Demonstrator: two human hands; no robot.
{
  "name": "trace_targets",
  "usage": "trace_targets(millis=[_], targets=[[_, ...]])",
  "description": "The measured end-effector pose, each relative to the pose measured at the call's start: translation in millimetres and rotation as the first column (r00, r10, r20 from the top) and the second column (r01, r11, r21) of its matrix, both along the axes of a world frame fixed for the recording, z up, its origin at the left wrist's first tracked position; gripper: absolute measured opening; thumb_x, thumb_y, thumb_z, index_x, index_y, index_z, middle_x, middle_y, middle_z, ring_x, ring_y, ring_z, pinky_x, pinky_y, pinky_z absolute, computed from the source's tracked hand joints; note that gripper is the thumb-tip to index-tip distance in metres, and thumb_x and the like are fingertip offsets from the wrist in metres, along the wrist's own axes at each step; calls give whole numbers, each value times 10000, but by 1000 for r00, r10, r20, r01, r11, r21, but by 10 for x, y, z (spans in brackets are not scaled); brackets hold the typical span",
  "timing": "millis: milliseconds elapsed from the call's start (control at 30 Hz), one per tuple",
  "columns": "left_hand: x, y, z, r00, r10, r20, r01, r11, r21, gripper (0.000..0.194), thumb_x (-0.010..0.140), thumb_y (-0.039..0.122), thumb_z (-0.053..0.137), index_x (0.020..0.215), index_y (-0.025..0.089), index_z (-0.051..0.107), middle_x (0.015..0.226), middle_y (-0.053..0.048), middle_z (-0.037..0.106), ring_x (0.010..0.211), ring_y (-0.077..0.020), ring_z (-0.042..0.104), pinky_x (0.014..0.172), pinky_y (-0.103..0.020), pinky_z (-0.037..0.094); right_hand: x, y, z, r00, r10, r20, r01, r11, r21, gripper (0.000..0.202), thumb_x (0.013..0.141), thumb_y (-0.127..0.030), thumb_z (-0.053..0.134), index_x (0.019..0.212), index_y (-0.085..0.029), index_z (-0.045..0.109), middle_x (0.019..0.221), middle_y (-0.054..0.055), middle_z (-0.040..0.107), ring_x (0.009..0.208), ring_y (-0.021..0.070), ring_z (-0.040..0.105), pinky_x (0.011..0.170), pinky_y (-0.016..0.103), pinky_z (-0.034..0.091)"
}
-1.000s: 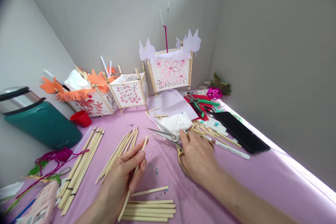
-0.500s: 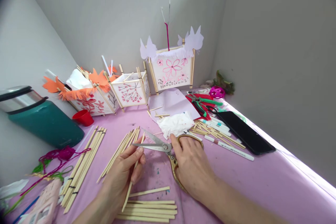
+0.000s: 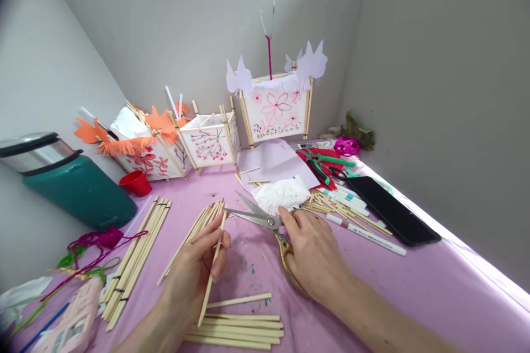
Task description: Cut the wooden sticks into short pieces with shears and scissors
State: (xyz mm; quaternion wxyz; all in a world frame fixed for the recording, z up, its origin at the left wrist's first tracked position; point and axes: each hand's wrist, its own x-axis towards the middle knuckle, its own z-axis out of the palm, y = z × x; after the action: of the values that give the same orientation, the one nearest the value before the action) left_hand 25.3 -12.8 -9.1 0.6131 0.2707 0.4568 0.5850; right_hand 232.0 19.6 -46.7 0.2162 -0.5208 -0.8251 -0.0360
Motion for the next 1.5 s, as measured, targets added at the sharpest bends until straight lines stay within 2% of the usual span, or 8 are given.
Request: trace_targets(millis=[200,433,533,700,967,1100,1367,1500], targets=[[7,-2,26,1000,-19,14,19,1000,2,482,794,205,584,1264,127,507,646,29,600,343,-43,369,375,-183,264,40,54,10,1000,-20,3,20,999,48,574,728,-96,459,1300,-83,502,971,134,569,864,263,545,754,399,463],[-22,10,0,999,-49,22,48,998,28,329,788,213,610,1111,149,608,683,32,598,336,-25,355,351,-177,254,13,21,47,995,98,2,-98,993,70,630,682,-79,481,1311,-115,506,1025,138,551,938,277,517,793,409,445],[-22,6,10,999,-43,30,42,999,13,278,779,217,621,1048,150,638,708,28,601,336,-17,361,349,-174,252,41,45,23,999,50,-14,-49,996,77,615,696,-94,485,1310,-120,506,1009,130,548,924,271,521,785,401,446],[-12,3,29,997,-61,37,60,998,6,334,773,223,621,1099,151,632,709,23,595,339,-16,363,344,-170,238,90,94,-13,999,-34,-9,34,998,48,597,714,-101,481,1309,-125,507,979,119,553,879,256,535,787,394,455],[-39,10,16,998,-34,45,33,999,26,312,768,230,627,1069,149,632,687,29,584,343,-17,358,359,-171,257,85,92,-7,1000,-25,-9,25,999,35,594,726,-102,476,1318,-128,500,981,115,552,883,254,544,787,386,460],[-47,9,10,997,-40,59,38,999,32,250,776,205,617,1018,152,644,672,34,584,339,-16,368,363,-168,251,97,95,-15,1000,-6,-7,7,998,65,593,722,-103,476,1313,-129,503,997,119,547,900,257,538,789,386,455],[-60,19,-26,997,-52,49,51,998,31,270,763,221,642,1025,154,644,679,32,593,336,-17,369,355,-175,256,57,61,19,998,65,-2,-64,988,140,587,704,-103,487,1290,-118,527,1007,131,540,933,269,515,798,395,431],[-41,29,-10,999,-42,34,42,999,10,249,736,233,660,969,144,655,677,26,601,332,-18,358,334,-176,260,63,64,50,999,39,18,-42,981,187,587,704,-108,488,1289,-112,531,984,132,547,898,270,510,778,405,425]])
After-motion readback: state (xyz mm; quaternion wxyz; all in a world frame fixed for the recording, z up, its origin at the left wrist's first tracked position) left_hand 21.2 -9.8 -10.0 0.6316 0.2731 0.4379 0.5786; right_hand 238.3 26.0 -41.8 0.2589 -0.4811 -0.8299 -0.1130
